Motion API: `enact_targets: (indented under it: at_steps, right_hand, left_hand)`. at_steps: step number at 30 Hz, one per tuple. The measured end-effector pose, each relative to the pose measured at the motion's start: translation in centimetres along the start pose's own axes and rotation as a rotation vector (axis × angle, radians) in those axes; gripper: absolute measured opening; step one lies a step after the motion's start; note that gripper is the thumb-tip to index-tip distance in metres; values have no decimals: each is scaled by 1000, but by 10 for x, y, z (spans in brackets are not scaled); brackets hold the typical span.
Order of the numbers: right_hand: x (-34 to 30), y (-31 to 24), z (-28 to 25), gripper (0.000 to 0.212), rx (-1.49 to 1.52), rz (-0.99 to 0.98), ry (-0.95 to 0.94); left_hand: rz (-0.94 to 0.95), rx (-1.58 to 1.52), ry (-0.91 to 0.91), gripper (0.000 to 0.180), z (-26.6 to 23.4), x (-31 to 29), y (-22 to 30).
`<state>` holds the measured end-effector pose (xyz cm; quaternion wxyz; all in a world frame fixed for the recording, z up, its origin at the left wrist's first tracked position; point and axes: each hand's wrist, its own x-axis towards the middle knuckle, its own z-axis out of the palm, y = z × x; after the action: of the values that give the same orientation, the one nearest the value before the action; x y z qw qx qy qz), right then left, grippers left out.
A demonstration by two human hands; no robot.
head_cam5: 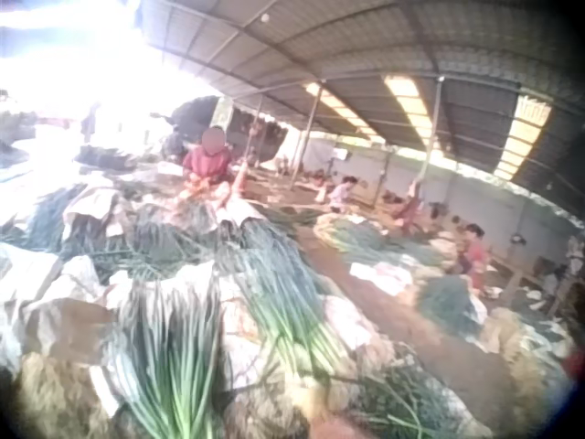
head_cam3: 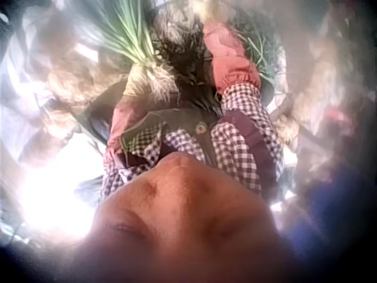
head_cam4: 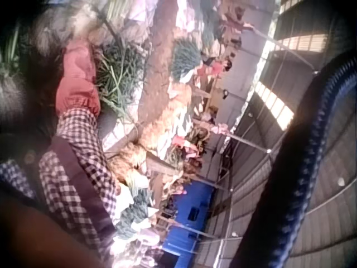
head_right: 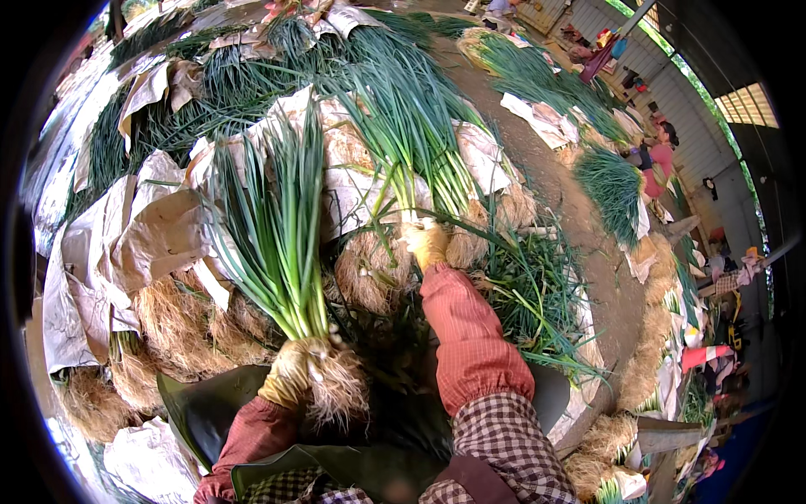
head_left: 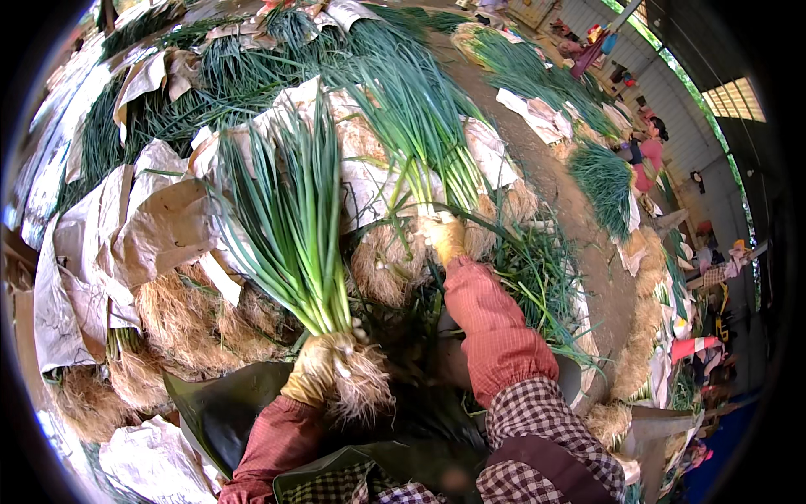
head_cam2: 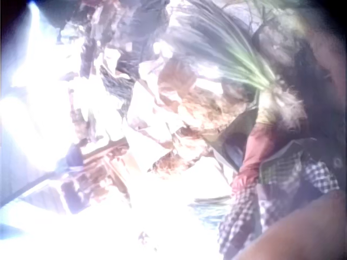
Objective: The person sorts and cleans bunches of scallions by hand, removing outer layers and loose debris before arranging them in a pile.
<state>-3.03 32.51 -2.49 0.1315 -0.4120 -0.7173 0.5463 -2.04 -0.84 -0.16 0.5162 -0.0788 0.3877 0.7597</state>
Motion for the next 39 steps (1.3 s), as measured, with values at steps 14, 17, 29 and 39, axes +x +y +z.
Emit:
enact_targets:
  at_steps: [14, 17, 29, 39]
  right_hand:
    - [-193, -5, 67, 33, -289, -285, -394]
    - [-210, -15, 68, 39, -457, -405, -487]
    - [-186, 6, 80, 15, -5, -128, -384]
    - [-163, -11, 87, 30, 705, 348, -678]
  left_hand:
    - [91, -21, -102, 27, -29, 4, -12]
    - [141, 38, -93, 23, -43, 8, -19]
    - [97, 301, -42, 30, -19, -14, -12]
    - [-82, -345, -148, 28, -9, -17, -19]
